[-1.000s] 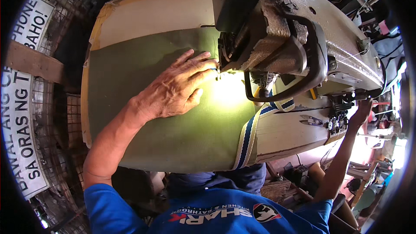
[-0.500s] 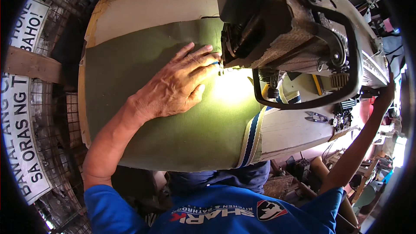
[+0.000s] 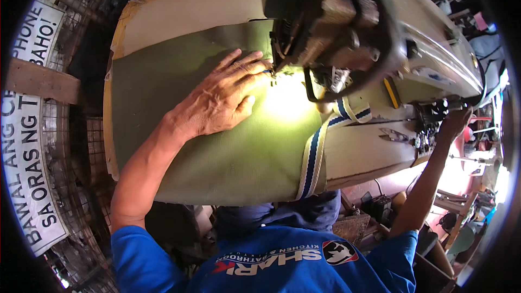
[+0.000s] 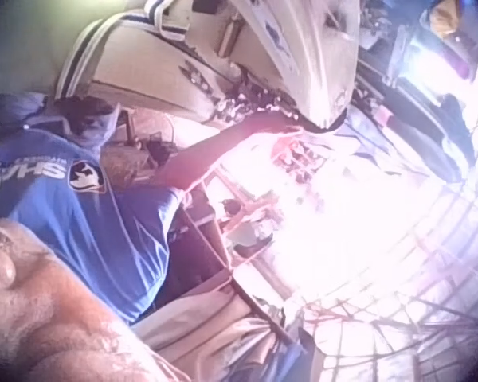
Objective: The recorder uses an industrial sewing machine to sew straps and finish a green tote bag.
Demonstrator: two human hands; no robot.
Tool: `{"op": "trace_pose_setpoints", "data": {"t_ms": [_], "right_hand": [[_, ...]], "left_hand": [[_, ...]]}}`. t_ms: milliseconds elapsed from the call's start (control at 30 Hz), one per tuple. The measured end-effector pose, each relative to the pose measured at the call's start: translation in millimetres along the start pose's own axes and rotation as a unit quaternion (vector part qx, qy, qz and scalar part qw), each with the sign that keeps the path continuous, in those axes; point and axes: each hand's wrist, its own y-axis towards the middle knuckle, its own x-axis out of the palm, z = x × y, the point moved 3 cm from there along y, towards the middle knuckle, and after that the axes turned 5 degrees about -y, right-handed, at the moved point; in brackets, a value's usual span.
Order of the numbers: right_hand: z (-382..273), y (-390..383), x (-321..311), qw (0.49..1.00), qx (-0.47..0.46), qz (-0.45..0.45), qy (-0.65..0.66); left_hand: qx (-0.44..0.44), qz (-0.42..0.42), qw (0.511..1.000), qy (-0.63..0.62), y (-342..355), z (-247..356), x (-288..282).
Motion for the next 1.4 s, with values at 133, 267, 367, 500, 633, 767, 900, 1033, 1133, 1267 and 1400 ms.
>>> {"op": "trace_pose_setpoints", "data": {"t_ms": [133,267,367,500,633,767,900,1033,1133,1267,1400], "right_hand": [[-47,-41,-83,0.887,0.205,-0.017,0.413],[-137,-192,-171,0.691,0.331,-0.377,0.519],[-216,-276,-195,0.6,0.22,-0.637,0.432],[-306,-298,-188,0.401,0.269,-0.529,0.698],[-321,-294,-201,0.353,0.287,-0.57,0.684],[-289,-228,-219,0.414,0.258,-0.435,0.757],[-264,-119,-178,0.484,0.31,-0.331,0.748],[-265,-92,-162,0.755,0.218,-0.327,0.525],[-282,-121,-170,0.871,0.05,-0.364,0.326],[-288,-134,-168,0.908,-0.011,-0.337,0.25],[-294,-130,-161,0.904,-0.009,-0.324,0.278]], "left_hand": [[0.016,0.002,1.0,0.022,1,2,-3],[0.015,-0.018,0.999,0.047,2,-2,-6],[0.029,-0.032,0.997,0.061,2,-3,-5],[0.029,-0.031,0.996,0.074,1,-1,-2],[0.014,-0.007,0.998,0.068,-2,2,-2],[-0.047,0.083,0.989,0.116,-9,24,16],[-0.233,0.163,0.944,0.165,-9,64,56],[-0.29,0.195,0.916,0.196,-3,88,69],[-0.302,0.165,0.932,0.117,-10,81,54],[-0.152,0.091,0.98,0.086,-18,51,16],[-0.06,0.066,0.989,0.116,-23,36,3]]}}
